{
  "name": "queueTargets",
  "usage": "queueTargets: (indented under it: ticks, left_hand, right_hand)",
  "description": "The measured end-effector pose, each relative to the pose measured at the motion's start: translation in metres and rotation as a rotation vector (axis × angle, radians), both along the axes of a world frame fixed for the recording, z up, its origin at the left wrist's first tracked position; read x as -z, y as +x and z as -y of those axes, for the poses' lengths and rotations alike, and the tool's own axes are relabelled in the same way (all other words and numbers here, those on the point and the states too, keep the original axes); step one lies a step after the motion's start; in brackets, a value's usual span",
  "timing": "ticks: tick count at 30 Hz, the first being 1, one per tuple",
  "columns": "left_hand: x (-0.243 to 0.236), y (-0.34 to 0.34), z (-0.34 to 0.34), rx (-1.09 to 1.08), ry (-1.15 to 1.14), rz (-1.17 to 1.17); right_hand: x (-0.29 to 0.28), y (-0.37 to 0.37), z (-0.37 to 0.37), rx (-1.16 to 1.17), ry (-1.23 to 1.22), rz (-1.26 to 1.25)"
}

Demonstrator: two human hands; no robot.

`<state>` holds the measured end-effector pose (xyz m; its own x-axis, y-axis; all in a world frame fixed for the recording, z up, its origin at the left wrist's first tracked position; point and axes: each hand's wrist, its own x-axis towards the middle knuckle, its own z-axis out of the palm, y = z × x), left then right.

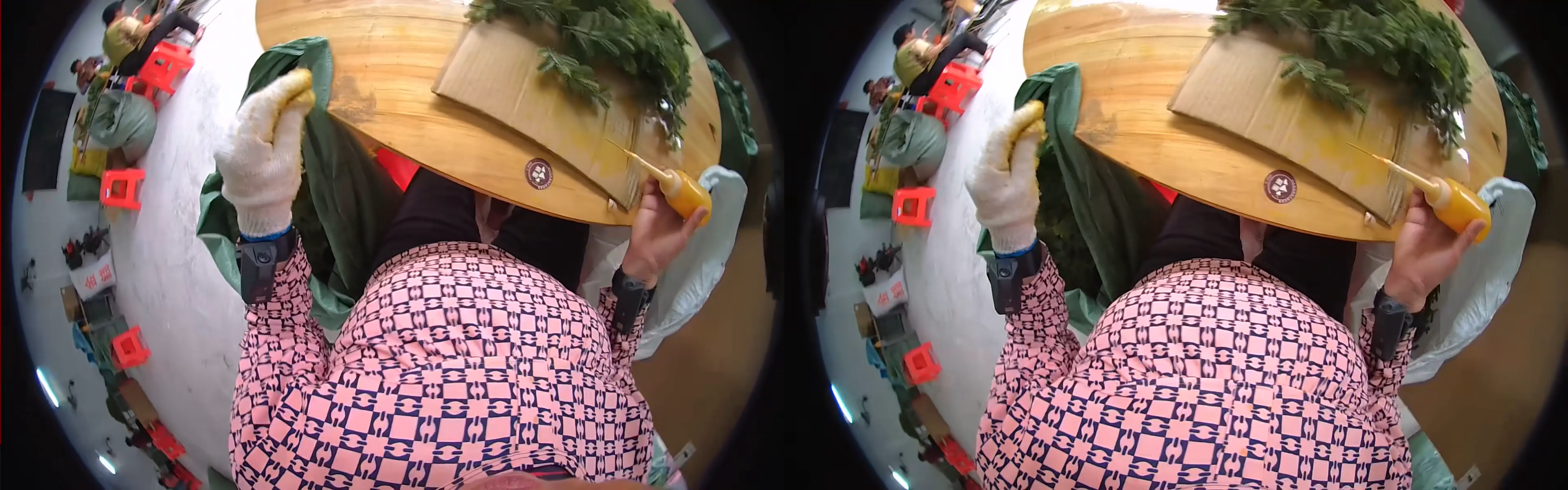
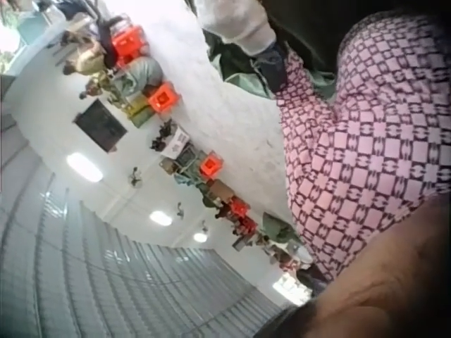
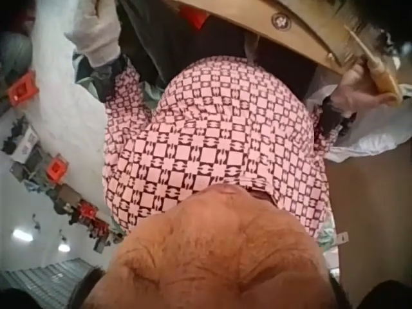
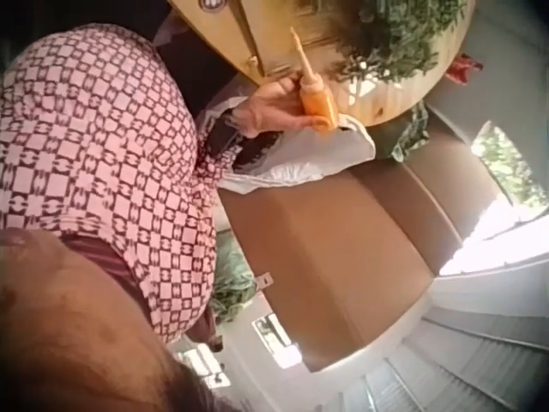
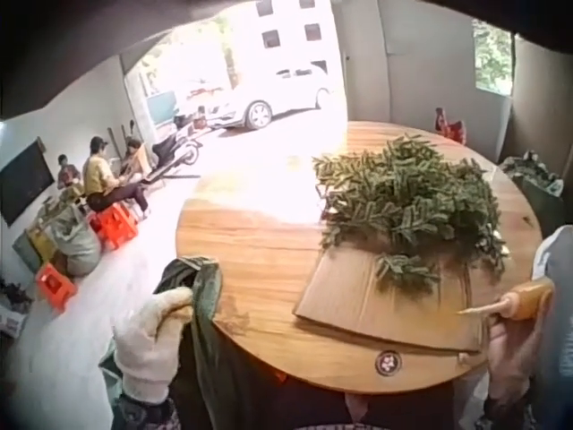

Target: The person takes evergreen branches from a bag, applies glue to them from a squeeze bottle on a cardboard sheet, and places them into a pile on the table.

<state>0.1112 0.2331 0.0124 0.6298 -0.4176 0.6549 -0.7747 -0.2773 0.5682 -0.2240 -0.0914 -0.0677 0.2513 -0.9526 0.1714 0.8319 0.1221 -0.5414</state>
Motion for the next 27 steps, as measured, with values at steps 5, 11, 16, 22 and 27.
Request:
queueTargets:
  ticks: [5,11,16,22,27]
  left_hand:
    - [0.021,0.027,-0.063,-0.290,0.033,-0.095]
    - [0.140,0.031,-0.160,-0.502,0.335,-0.234]
    - [0.212,0.010,-0.158,-0.619,0.454,-0.488]
    - [0.249,0.018,-0.149,-0.658,0.345,-0.548]
    - [0.248,0.021,-0.160,-0.495,-0.181,-1.015]
  right_hand:
    - [0.018,0.003,0.009,-0.036,0.003,-0.002]
    - [0.024,-0.016,0.046,-0.178,-0.045,-0.031]
    - [0.017,-0.024,0.063,-0.106,-0.107,-0.153]
    - [0.000,-0.022,0.050,-0.021,-0.078,-0.153]
    - [-0.005,-0.026,0.052,-0.036,-0.058,-0.164]
